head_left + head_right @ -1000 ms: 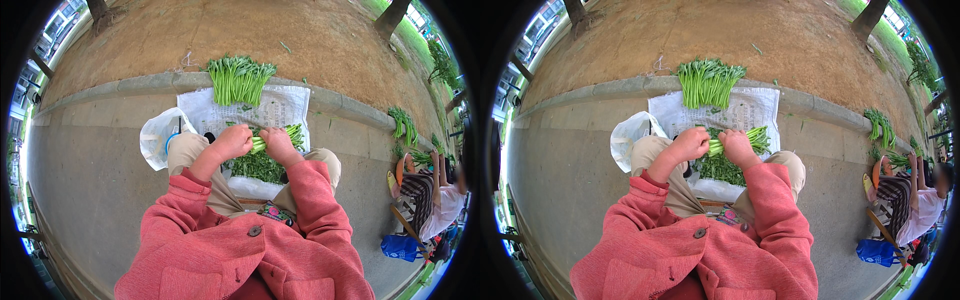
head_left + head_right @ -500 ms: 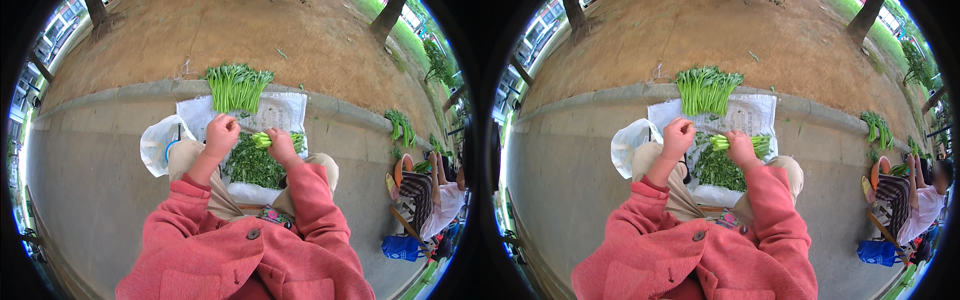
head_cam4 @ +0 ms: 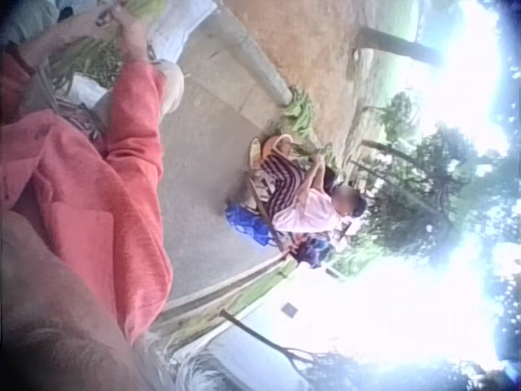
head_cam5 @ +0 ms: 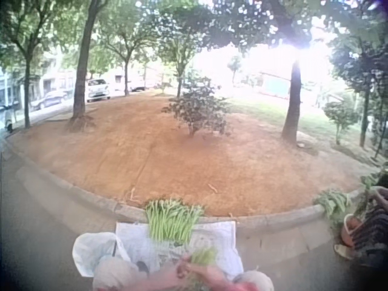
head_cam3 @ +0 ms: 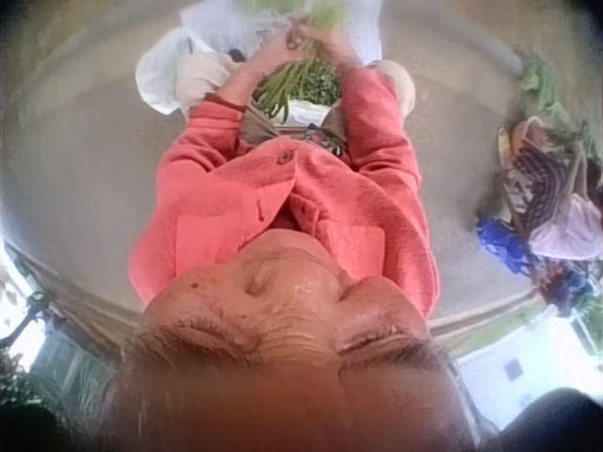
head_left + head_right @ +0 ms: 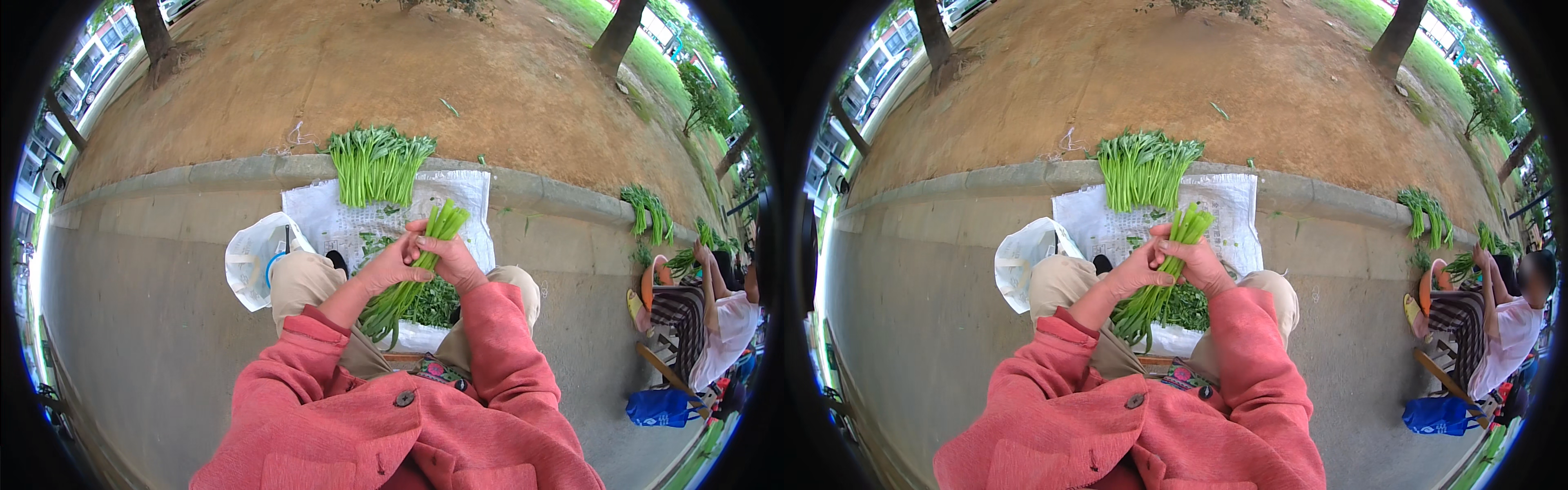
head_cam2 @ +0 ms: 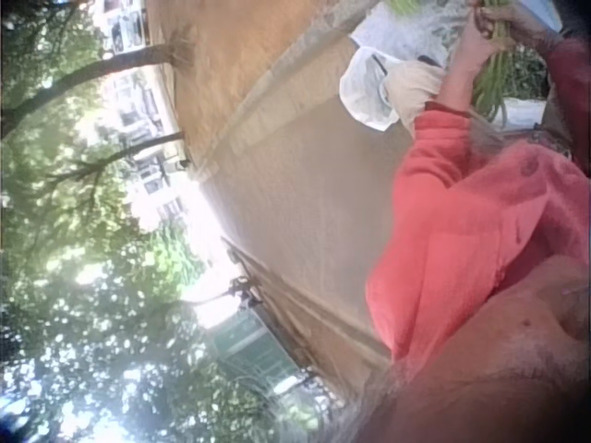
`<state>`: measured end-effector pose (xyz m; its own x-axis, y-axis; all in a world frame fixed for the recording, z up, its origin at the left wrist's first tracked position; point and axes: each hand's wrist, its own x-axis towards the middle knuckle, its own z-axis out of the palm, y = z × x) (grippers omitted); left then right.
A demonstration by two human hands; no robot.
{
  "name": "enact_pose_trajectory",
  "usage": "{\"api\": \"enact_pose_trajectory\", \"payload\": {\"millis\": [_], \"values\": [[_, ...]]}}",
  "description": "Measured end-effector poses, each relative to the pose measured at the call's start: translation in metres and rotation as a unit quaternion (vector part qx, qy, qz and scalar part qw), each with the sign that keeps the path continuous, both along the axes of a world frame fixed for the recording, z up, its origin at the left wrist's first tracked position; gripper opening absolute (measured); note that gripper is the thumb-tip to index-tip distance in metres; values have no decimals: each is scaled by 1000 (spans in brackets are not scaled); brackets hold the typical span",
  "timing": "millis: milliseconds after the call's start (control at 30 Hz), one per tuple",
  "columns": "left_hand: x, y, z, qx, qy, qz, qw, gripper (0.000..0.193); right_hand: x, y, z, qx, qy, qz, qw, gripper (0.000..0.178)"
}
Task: The person is trimming green vegetables by hand. They pick through a bundle of greens, plucking off leaves and placing them into a container while discarding stems onto a newspaper.
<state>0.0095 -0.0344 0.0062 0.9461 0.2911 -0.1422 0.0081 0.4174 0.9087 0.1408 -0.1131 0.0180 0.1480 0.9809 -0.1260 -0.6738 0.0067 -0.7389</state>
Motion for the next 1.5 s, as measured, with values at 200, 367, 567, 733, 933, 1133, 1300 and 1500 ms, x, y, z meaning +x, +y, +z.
{"api": "enact_pose_trajectory", "payload": {"millis": [200, 367, 567, 733, 933, 1133, 1300, 1500], "values": [[7, -2, -8, -65, 34, 4, 997, 49, -6, -1, -5, -76, -229, -93, 966, 26], [5, -2, -13, -44, 29, 29, 998, 41, 2, 2, -4, -103, -263, -90, 955, 27], [13, 4, -10, 159, -12, -6, 987, 39, -1, 7, -23, -58, -241, -40, 968, 30], [14, 3, -8, -7, 39, 10, 999, 31, 1, 9, 11, -163, -199, 94, 962, 38], [13, 38, 5, -114, 20, 147, 982, 18, 6, 12, -6, -61, -176, -91, 978, 38], [-4, 67, 7, -141, -65, 257, 954, 17, 19, -3, -16, -91, -219, -158, 958, 23], [-8, 71, 6, -162, -64, 276, 945, 18, 16, -10, -14, -135, -247, -115, 953, 21], [-5, 71, 8, -196, -57, 278, 939, 25, 3, -12, -9, -67, -274, -71, 957, 18]]}}
